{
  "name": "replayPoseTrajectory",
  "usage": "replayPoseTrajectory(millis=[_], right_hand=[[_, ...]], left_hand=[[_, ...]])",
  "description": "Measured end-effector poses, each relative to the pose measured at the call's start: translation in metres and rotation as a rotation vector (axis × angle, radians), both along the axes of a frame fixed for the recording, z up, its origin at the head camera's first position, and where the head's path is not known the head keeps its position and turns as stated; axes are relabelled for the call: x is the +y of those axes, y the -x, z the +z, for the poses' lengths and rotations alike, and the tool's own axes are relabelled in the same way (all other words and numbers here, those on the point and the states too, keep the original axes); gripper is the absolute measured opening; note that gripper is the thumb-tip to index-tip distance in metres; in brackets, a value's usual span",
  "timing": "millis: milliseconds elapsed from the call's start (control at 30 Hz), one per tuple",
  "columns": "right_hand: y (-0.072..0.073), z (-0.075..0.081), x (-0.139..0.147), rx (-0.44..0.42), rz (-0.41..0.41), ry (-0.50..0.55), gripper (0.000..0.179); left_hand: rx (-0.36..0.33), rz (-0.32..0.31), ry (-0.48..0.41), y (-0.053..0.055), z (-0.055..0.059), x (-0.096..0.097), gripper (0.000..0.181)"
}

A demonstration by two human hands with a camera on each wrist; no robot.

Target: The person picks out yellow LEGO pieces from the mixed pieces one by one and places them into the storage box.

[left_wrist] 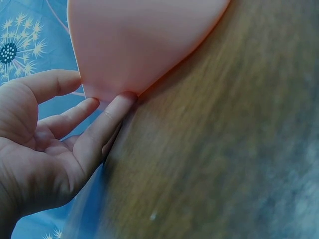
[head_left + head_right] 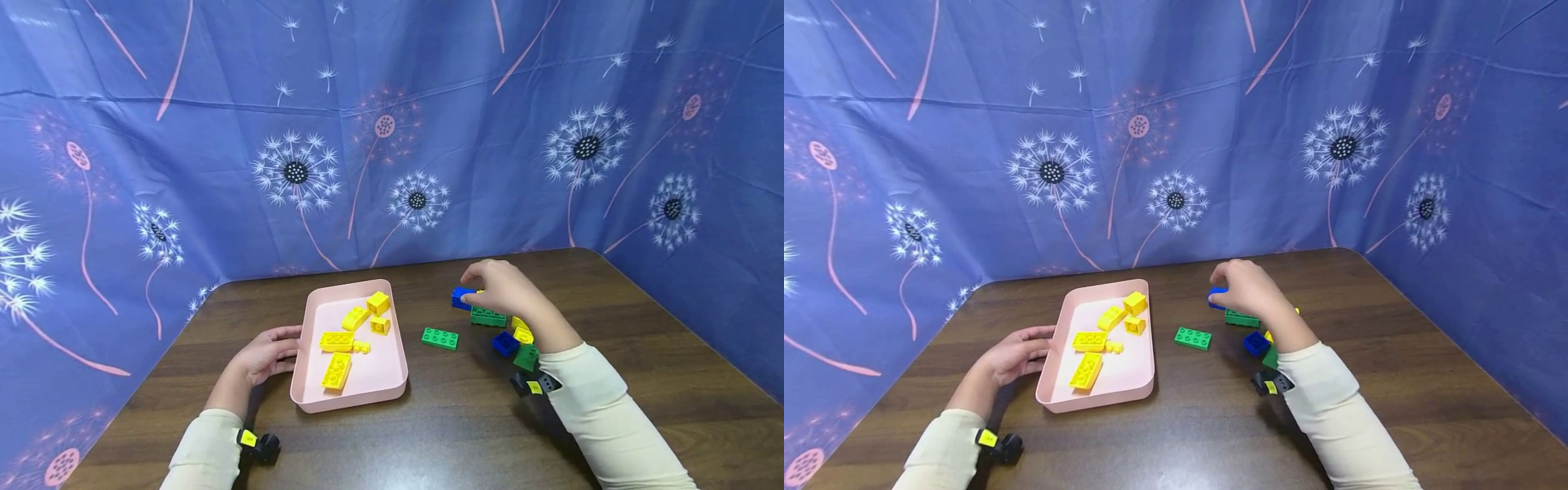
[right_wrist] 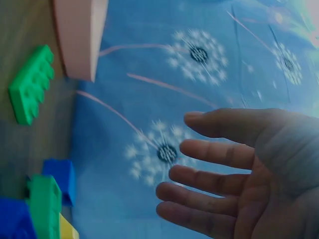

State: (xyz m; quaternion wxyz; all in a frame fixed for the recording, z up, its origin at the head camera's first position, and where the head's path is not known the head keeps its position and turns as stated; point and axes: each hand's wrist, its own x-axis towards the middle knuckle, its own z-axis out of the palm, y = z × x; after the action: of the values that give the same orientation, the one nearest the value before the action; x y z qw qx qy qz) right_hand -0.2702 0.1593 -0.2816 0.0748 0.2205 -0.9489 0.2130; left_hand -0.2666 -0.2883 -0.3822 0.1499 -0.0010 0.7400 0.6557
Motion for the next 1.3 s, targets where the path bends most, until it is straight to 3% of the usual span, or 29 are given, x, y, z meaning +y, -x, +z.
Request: replayPoseTrajectory(millis=[267,633,833,1133,1300], right_hand=[[0.004,0.003,0.040,-0.027,-0.006,0.017,0.030],[0.017,-0.019,0.075,-0.108,0.032,-0.037,0.033],[0.027,-0.031,0.086,-0.148,0.067,-0.062,0.028],[0.033,-0.044,0.096,-0.296,0.049,-0.052,0.025],[0.036,-0.050,0.097,-0.335,0.019,-0.031,0.020]], left_hand=[[0.000,0.010,0.006,-0.001,0.001,0.000,0.059],[0.001,0.005,-0.001,0.000,0.001,-0.001,0.060],[-0.002,-0.001,0.000,-0.001,0.000,0.000,0.059],[-0.003,0.000,-0.007,0.000,-0.001,-0.001,0.060],[0.000,0.001,-0.015,0.001,-0.002,-0.002,0.059]])
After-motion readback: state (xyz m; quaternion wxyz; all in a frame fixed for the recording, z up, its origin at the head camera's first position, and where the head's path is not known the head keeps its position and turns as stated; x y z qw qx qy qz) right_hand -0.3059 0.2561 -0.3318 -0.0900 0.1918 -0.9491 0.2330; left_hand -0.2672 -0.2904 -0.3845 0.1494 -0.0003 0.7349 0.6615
